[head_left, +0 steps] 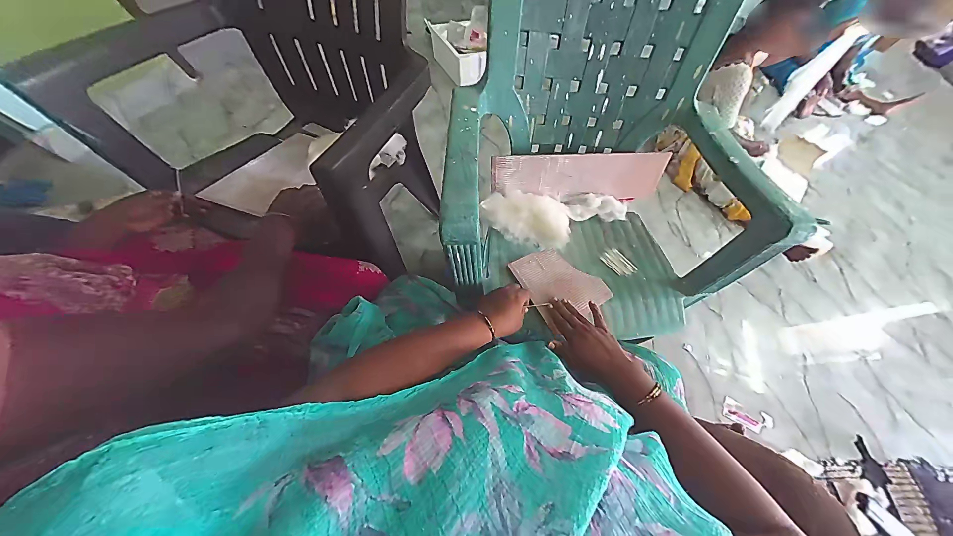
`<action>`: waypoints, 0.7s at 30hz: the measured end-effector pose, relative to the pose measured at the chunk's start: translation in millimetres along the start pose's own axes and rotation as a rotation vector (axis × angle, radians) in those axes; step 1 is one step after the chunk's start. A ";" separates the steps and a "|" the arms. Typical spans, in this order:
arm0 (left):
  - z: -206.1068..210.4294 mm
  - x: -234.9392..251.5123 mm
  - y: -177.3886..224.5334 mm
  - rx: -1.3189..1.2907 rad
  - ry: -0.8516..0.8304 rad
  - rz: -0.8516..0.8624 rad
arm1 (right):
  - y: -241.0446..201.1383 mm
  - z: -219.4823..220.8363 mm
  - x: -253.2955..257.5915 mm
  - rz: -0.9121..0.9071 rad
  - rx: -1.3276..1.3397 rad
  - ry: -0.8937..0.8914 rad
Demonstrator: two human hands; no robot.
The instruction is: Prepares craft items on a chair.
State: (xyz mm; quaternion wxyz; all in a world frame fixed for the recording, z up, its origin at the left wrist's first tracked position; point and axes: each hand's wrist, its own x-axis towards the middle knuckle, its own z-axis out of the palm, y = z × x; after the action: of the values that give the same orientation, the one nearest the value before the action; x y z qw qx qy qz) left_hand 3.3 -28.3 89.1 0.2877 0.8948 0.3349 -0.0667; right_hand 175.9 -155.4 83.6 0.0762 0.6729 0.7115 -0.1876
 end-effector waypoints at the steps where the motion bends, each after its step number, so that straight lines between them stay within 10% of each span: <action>1: 1.9 -1.8 0.1 0.000 0.000 0.010 | -1.0 2.1 -6.6 -0.005 0.007 0.012; 10: 8.5 -19.0 1.0 -0.046 0.074 0.085 | 5.1 36.6 -28.2 -0.060 0.150 0.874; 21: 5.6 -37.0 8.2 -0.046 0.045 0.175 | -1.1 39.8 -17.5 -0.025 0.119 0.893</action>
State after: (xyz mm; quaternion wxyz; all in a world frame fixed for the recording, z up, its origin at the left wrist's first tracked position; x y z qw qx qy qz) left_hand -19.4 -57.1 99.9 0.3052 0.9151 0.2633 -0.0134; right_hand 170.5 -186.3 53.5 -0.2795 0.6823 0.6708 0.0798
